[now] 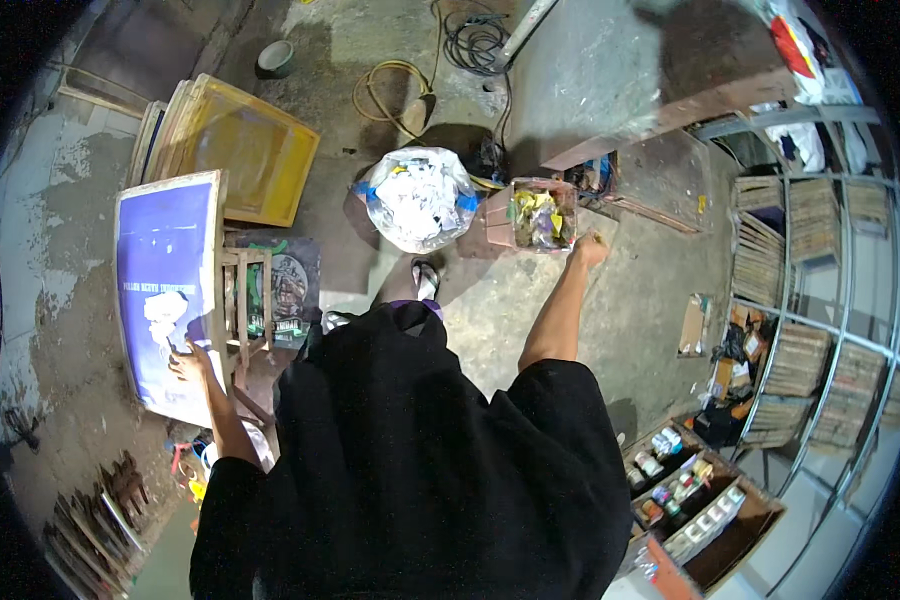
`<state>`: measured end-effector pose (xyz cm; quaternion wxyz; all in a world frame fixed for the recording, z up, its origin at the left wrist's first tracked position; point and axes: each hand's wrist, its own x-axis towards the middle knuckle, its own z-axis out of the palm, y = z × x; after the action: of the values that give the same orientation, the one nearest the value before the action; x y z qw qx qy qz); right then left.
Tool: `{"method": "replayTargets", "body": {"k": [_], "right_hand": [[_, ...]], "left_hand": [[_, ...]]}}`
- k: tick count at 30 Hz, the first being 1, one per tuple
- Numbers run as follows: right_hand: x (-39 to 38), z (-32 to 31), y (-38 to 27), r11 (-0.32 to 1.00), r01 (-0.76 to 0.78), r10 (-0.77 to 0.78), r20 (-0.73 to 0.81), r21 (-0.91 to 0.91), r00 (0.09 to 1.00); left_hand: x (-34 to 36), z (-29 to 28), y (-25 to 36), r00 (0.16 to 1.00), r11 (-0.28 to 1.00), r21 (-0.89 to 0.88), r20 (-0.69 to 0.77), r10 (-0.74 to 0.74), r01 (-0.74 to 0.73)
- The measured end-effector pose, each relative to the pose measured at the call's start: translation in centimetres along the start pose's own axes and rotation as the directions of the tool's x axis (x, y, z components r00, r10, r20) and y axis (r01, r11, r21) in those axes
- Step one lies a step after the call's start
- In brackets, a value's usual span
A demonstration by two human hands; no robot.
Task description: Applying and wiping ink onto a screen printing frame in a workshop setting.
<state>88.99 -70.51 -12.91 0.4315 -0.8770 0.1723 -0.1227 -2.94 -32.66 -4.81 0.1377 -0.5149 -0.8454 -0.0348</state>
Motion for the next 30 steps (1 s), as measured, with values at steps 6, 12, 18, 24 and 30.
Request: {"method": "replayTargets", "body": {"k": [6, 12, 18, 24, 30], "right_hand": [[1.9, 3.3, 1.7, 0.826, 0.394, -0.282, 0.31, -0.403, 0.908], [11.2, 7.3, 2.4, 0.683, 0.289, -0.058, 0.345, -0.671, 0.937], [5.5, 11.6, -0.2, 0.737, 0.084, 0.141, 0.274, -0.671, 0.951], [-5.8, 9.0, 1.1, 0.661, 0.744, -0.695, 0.456, 0.101, 0.556], [-15.9, 18.4, -3.3, 0.277, 0.956, -0.77, 0.619, 0.101, 0.157]], "left_hand": [[-4.7, -6.1, -5.8, 0.996, 0.997, 0.004, 0.037, -0.079, 0.078], [-11.3, -9.5, -0.9, 0.971, 0.969, 0.111, 0.071, -0.228, 0.219], [-13.6, -13.1, -3.7, 0.945, 0.946, 0.102, 0.082, -0.316, 0.307], [-10.2, -12.8, -0.3, 0.956, 0.961, -0.019, 0.112, -0.272, 0.276], [-6.3, -9.2, 1.0, 0.969, 0.87, -0.433, 0.038, -0.243, 0.235]]}}
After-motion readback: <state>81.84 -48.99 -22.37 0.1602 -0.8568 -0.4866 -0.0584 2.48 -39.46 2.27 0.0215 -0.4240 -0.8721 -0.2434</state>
